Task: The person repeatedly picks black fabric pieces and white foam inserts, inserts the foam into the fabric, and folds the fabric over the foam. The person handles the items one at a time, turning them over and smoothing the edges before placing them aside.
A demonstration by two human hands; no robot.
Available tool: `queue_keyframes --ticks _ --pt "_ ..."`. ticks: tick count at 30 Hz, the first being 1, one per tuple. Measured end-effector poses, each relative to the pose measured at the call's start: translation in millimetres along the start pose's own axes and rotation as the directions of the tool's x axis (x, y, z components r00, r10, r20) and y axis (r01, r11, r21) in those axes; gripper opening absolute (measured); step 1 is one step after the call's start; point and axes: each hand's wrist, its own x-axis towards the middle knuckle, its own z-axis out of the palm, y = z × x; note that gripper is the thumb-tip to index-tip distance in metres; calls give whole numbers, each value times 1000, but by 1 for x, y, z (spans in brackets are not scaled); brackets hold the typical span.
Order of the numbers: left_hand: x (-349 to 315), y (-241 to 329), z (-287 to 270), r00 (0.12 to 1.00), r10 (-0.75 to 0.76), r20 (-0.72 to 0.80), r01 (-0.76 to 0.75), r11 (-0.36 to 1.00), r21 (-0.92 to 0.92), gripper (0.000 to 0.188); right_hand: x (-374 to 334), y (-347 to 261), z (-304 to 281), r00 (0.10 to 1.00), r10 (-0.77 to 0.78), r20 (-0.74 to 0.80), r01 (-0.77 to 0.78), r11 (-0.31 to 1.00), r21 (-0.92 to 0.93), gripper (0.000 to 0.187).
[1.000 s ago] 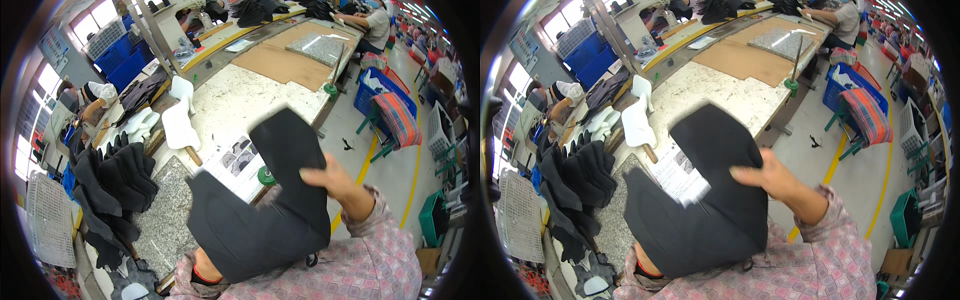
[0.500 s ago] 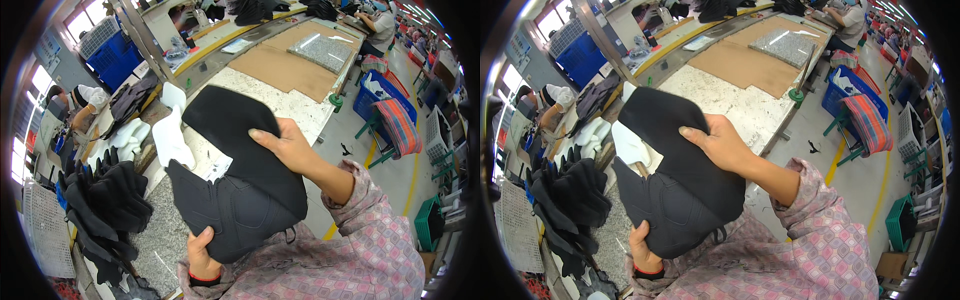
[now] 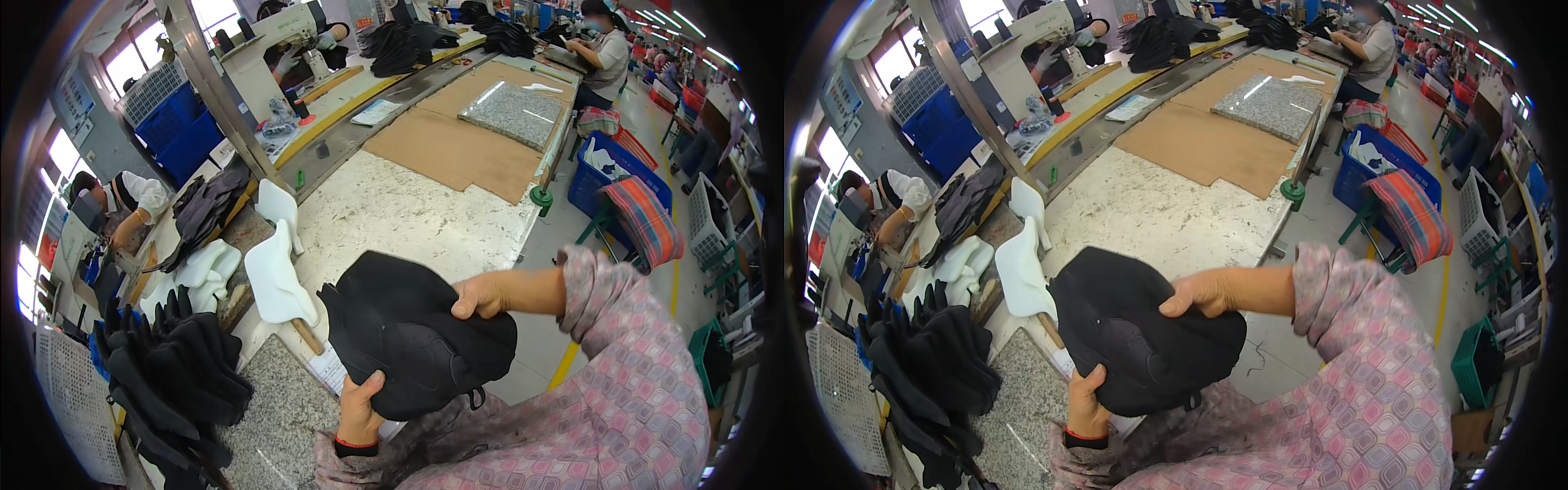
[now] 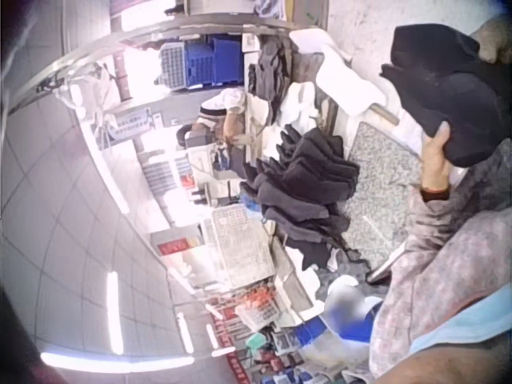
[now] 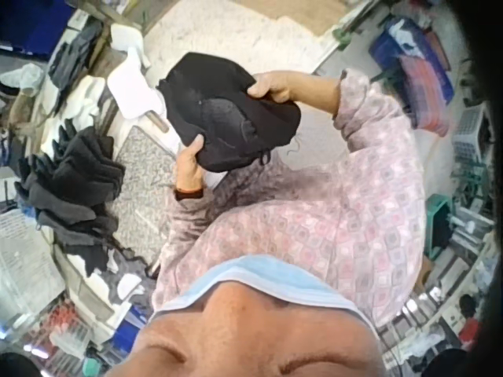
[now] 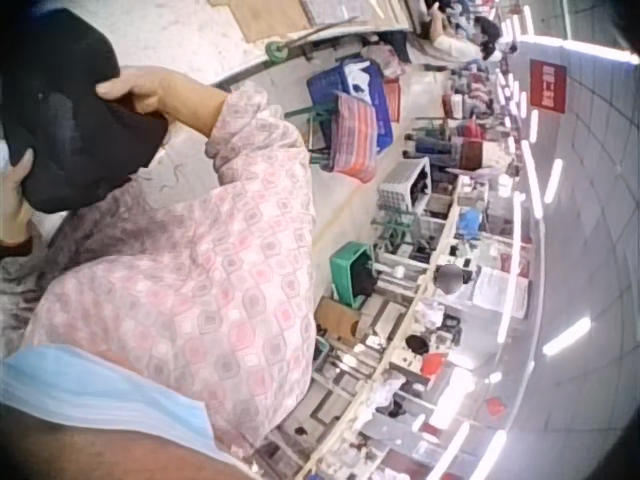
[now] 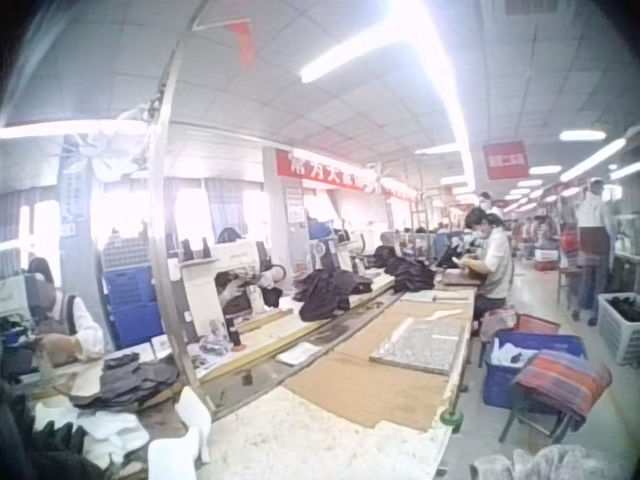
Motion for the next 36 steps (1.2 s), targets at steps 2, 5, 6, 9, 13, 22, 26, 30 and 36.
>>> queue_keyframes --ticks 2,5,6,9,13,22,26,30,36 --pt "2 0 2 996 85 -13 -84 993 83 59 -12 -25 19 995 -26 97 33 997 -73 65" --pt "-10 0 7 991 128 -33 -121 978 170 60 -31 -46 57 997 83 9 -76 941 -330 67" --pt "-16 -2 10 987 154 -46 -143 972 186 60 -36 -45 72 999 30 -38 -42 917 -397 60" --pt "-32 -8 19 993 105 -53 -99 990 99 66 -41 -38 103 918 19 -397 -136 954 -269 54" --pt "-43 -27 28 980 169 -105 -156 980 122 65 -40 -25 115 881 -299 -367 24 802 -597 51" --pt "-35 -52 24 954 231 -193 -212 970 115 50 7 -7 88 753 -606 -259 56 450 -891 29" --pt "-46 -51 27 933 344 -104 -332 936 121 55 -1 -6 101 650 -758 -56 320 340 -884 22" --pt "-50 -62 24 939 310 -148 -295 948 115 61 7 -9 101 587 -808 59 332 174 -927 17" --pt "-29 -71 4 943 258 -209 -252 966 54 50 39 5 68 645 -715 -269 9 360 -933 21"
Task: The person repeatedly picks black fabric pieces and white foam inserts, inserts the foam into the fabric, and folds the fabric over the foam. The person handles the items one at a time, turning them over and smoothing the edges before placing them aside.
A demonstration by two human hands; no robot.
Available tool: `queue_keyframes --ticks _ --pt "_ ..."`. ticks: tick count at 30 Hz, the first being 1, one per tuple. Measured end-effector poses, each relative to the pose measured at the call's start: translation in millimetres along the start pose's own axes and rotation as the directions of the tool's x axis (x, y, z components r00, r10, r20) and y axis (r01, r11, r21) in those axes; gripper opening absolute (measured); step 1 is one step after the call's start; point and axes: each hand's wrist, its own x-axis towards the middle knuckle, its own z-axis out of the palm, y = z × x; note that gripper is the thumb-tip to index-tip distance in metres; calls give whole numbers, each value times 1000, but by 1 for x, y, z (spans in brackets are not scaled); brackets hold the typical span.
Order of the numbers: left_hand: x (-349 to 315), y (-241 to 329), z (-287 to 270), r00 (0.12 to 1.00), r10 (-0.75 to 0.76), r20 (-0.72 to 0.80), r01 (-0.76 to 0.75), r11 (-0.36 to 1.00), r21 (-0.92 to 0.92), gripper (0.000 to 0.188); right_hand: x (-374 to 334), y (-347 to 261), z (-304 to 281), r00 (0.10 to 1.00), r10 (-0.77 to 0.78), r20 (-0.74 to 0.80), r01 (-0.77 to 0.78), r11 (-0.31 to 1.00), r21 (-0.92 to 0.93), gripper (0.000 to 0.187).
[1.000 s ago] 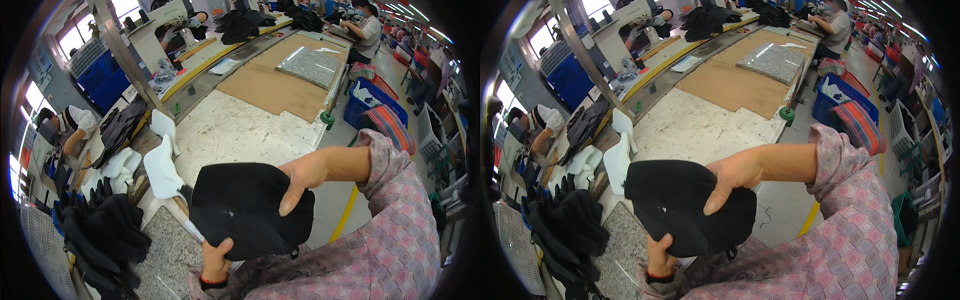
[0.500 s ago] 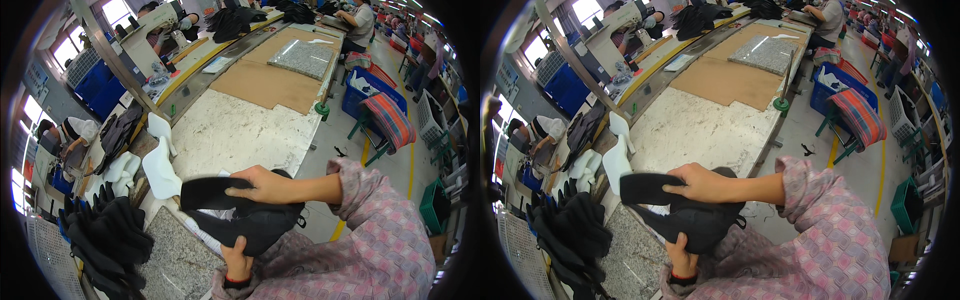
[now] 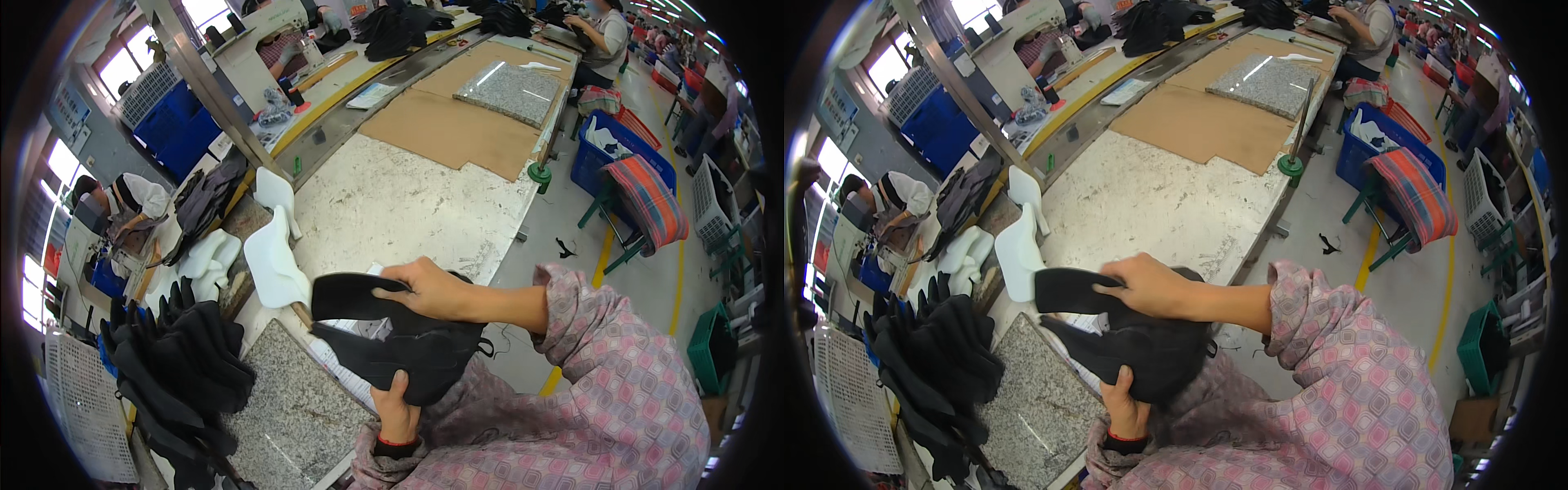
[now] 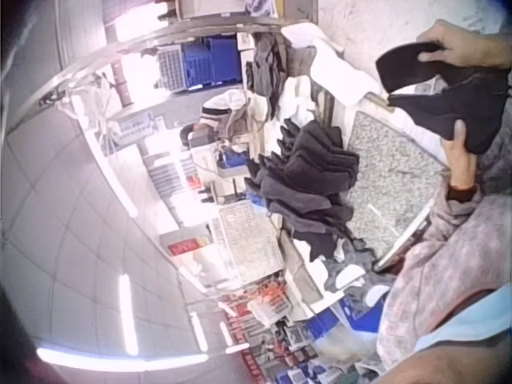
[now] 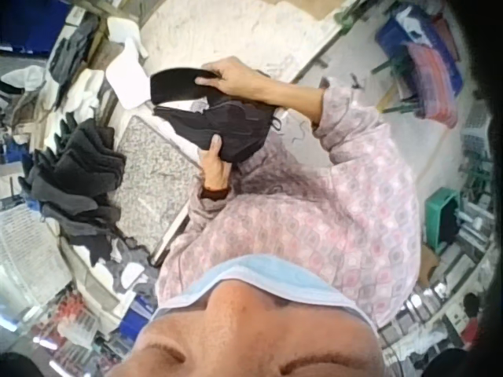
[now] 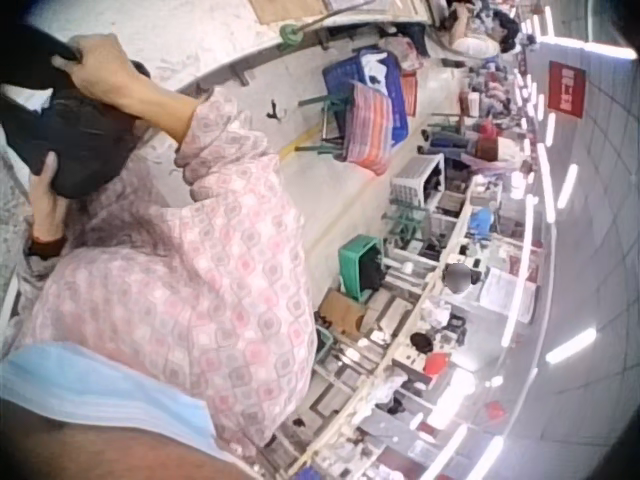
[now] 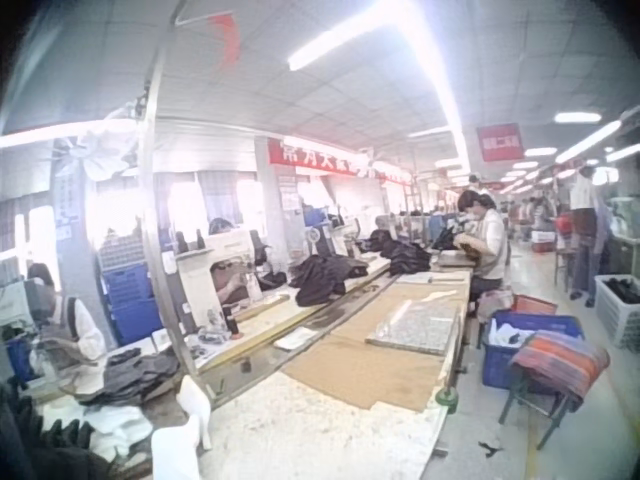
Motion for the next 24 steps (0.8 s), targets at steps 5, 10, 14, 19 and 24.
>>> queue_keyframes --ticks 5,10,14,19,24 --pt "-9 5 -6 997 33 74 -33 999 -3 53 -13 2 -4 977 -197 -86 200 980 23 19" --pt "-14 -5 -2 1000 3 -10 -3 998 60 55 -16 -3 -2 965 -206 -160 209 978 2 17" --pt "-17 -4 -5 999 39 -17 -38 999 38 55 -9 15 5 937 -278 -210 277 960 -31 18" --pt "-19 -4 -7 983 24 -182 4 988 152 52 -11 32 12 973 -138 -183 135 990 -29 18" --pt "-9 -10 -8 993 70 98 -65 997 -51 43 -18 14 -8 988 -141 60 144 988 -49 35"
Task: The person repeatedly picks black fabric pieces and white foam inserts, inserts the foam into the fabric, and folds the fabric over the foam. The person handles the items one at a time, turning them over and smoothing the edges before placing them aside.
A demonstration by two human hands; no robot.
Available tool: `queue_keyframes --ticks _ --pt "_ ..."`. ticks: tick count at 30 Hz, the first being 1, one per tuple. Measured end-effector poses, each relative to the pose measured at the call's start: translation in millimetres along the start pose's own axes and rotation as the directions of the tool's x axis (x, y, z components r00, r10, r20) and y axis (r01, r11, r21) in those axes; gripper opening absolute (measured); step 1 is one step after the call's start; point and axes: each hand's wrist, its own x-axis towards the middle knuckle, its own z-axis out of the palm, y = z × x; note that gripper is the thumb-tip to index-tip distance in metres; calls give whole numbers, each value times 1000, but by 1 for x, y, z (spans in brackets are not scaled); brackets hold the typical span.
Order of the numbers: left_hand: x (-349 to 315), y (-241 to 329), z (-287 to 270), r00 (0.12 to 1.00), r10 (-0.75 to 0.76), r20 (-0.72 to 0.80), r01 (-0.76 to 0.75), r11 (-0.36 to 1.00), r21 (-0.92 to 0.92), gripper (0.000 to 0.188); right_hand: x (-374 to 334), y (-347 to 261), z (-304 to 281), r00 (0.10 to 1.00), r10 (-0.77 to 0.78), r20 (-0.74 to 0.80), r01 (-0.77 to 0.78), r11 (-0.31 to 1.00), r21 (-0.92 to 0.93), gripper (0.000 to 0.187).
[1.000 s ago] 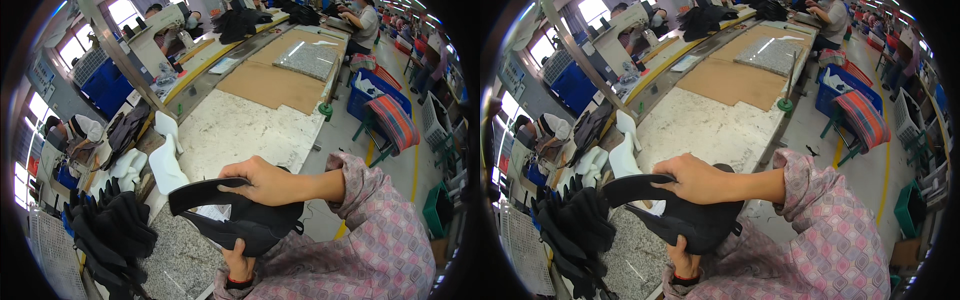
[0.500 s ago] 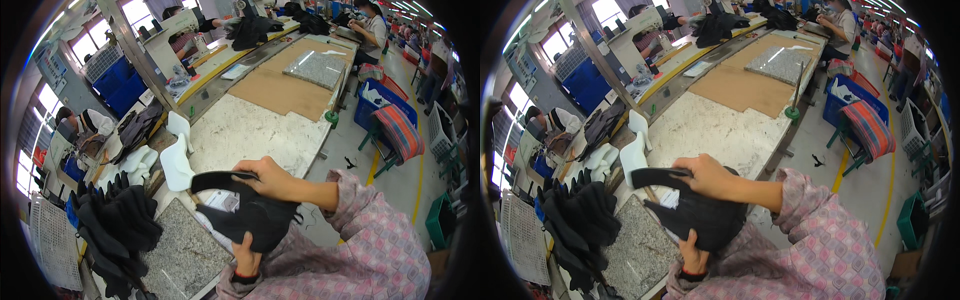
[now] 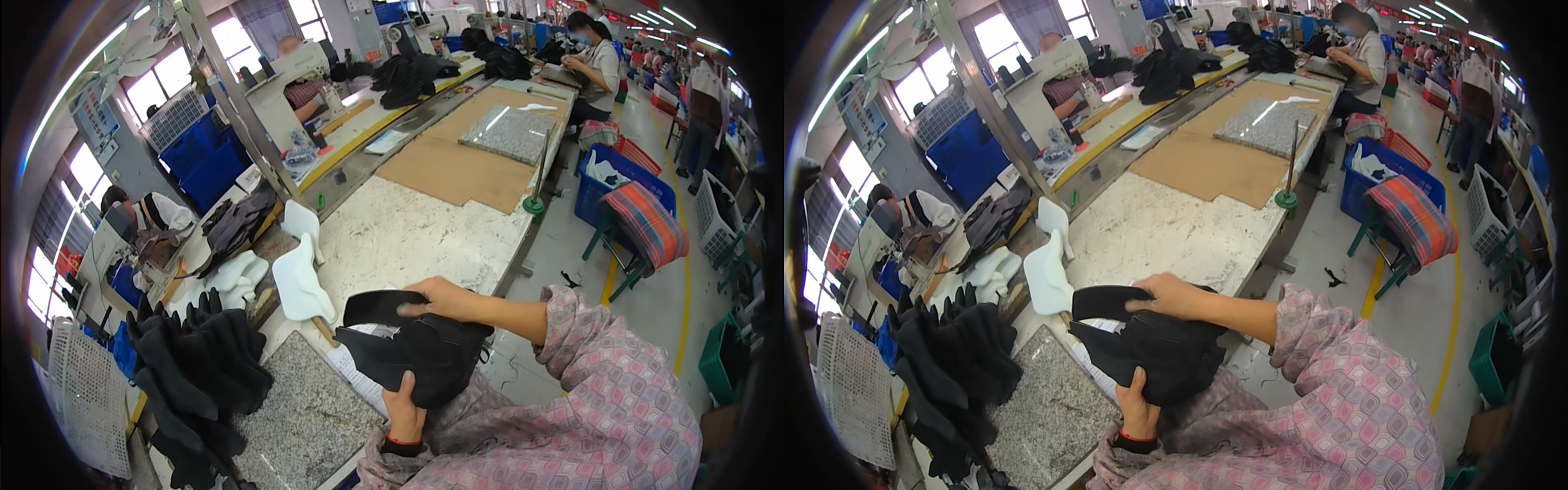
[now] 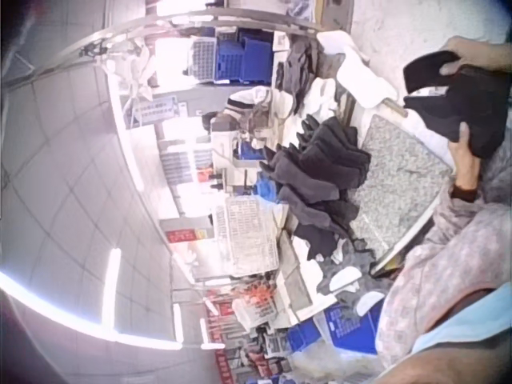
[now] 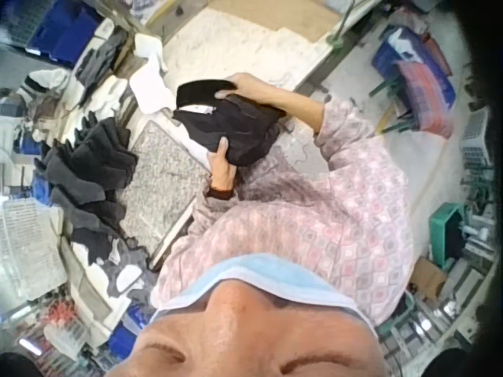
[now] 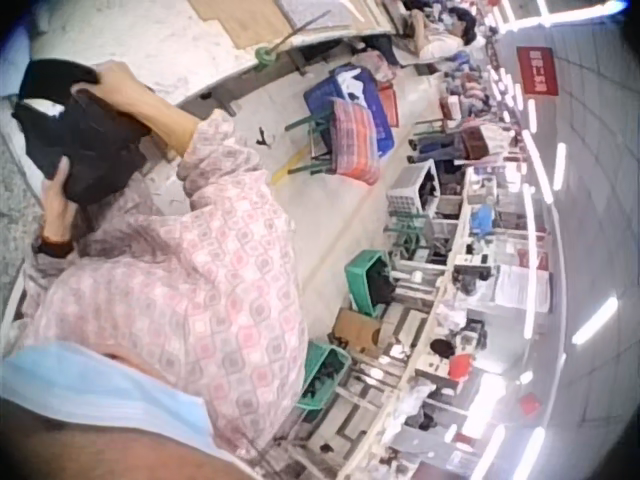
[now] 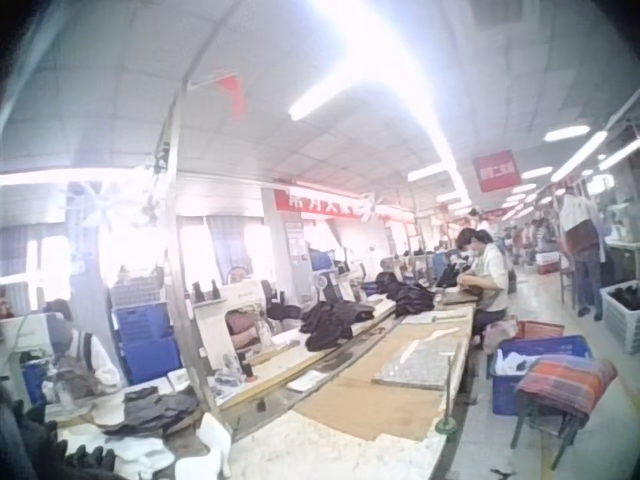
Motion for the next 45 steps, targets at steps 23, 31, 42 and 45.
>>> queue_keyframes --ticks 23,31,42,45 --pt "-15 0 13 989 2 -149 18 991 132 42 14 12 18 989 45 -140 -38 998 58 24" --pt "-10 1 13 988 -58 -145 73 992 101 46 6 6 15 975 23 -220 -43 995 -90 25" --pt "13 20 -2 952 -288 103 292 956 -33 40 11 -23 5 926 197 -321 -288 920 -267 26" --pt "20 20 -1 928 -371 -18 369 927 -69 40 9 -26 8 943 145 -300 -241 919 -312 26"
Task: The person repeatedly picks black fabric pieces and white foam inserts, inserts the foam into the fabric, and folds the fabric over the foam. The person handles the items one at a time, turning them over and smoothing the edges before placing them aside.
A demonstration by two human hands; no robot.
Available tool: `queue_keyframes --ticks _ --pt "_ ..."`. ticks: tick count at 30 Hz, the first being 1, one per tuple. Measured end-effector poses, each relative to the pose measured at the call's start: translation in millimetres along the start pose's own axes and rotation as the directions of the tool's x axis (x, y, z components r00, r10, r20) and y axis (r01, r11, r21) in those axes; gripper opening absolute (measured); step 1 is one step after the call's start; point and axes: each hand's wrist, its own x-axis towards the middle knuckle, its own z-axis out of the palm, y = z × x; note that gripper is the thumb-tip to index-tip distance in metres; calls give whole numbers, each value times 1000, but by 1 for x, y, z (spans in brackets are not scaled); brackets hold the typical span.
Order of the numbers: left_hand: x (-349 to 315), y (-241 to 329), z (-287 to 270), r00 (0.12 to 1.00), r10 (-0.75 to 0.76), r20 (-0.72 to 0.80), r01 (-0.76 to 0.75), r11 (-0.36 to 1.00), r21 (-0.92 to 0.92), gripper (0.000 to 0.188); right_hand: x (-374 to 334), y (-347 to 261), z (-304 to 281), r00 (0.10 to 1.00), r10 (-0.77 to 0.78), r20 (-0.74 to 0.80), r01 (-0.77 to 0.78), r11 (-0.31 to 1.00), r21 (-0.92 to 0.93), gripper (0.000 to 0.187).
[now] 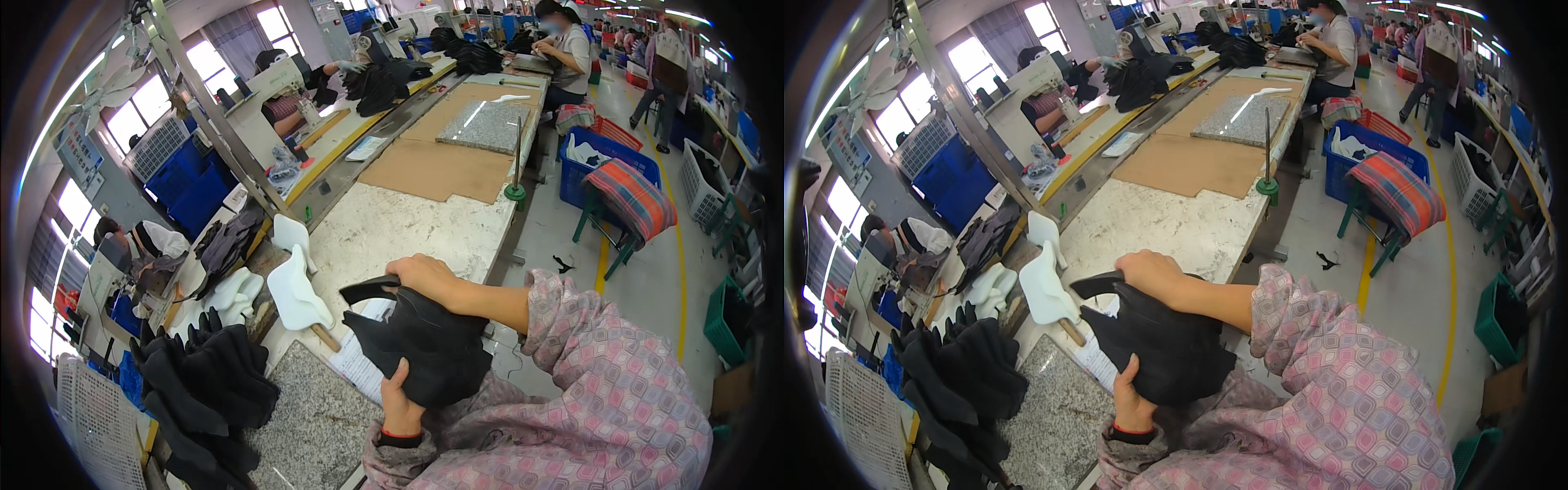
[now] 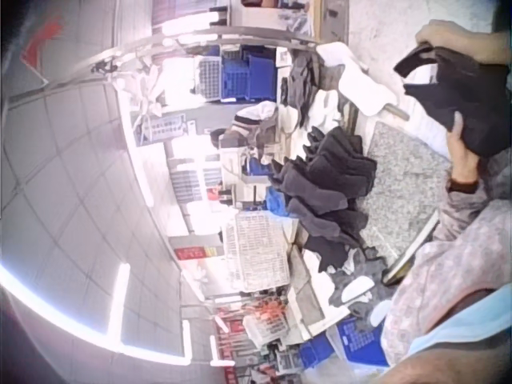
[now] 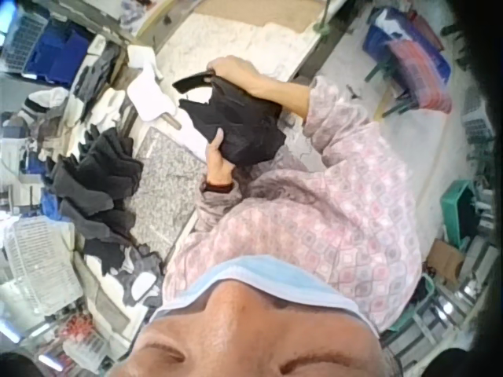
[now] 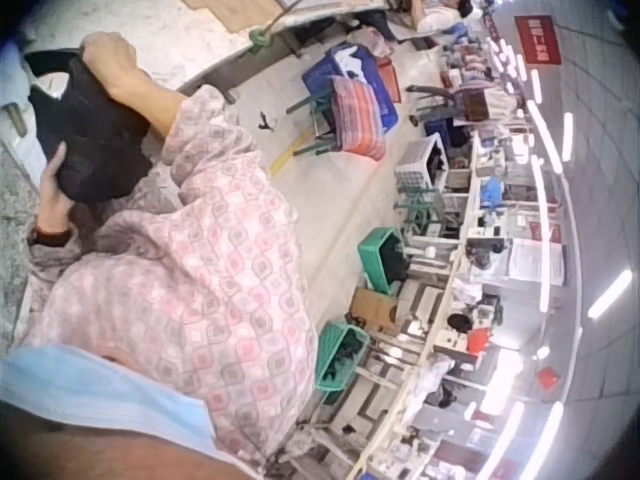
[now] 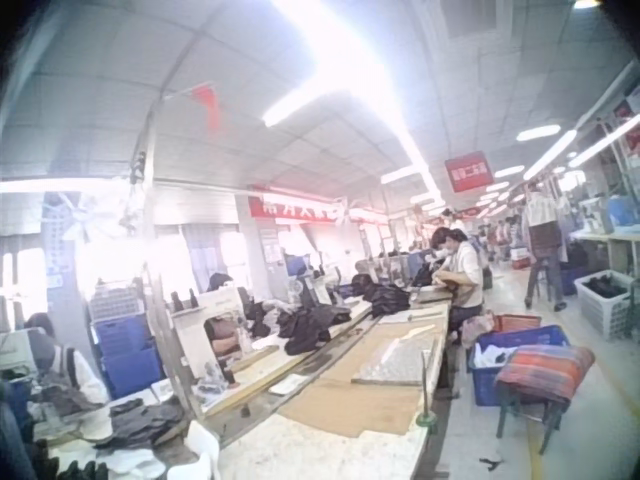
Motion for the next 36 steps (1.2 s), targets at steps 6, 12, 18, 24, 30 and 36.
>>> queue_keyframes --ticks 6,12,18,24,30,36 --pt "-8 7 1 998 -24 61 25 1000 -3 43 -1 -7 -3 996 69 48 -71 997 38 26" --pt "-12 13 -1 995 -93 32 95 990 -104 44 10 -8 -3 999 22 49 -23 1000 16 21" --pt "-12 17 3 991 -99 89 108 989 -100 44 11 -9 3 999 0 51 1 1000 -19 21" --pt "-11 20 1 978 -90 187 115 985 -126 44 13 -12 -2 996 -45 72 49 997 -64 21" --pt "-12 26 -1 962 -195 190 236 945 -225 44 14 -17 -3 989 -149 22 150 985 -87 24" --pt "-11 23 -10 984 -153 95 171 960 -220 47 14 -10 3 992 48 116 -62 991 117 32"
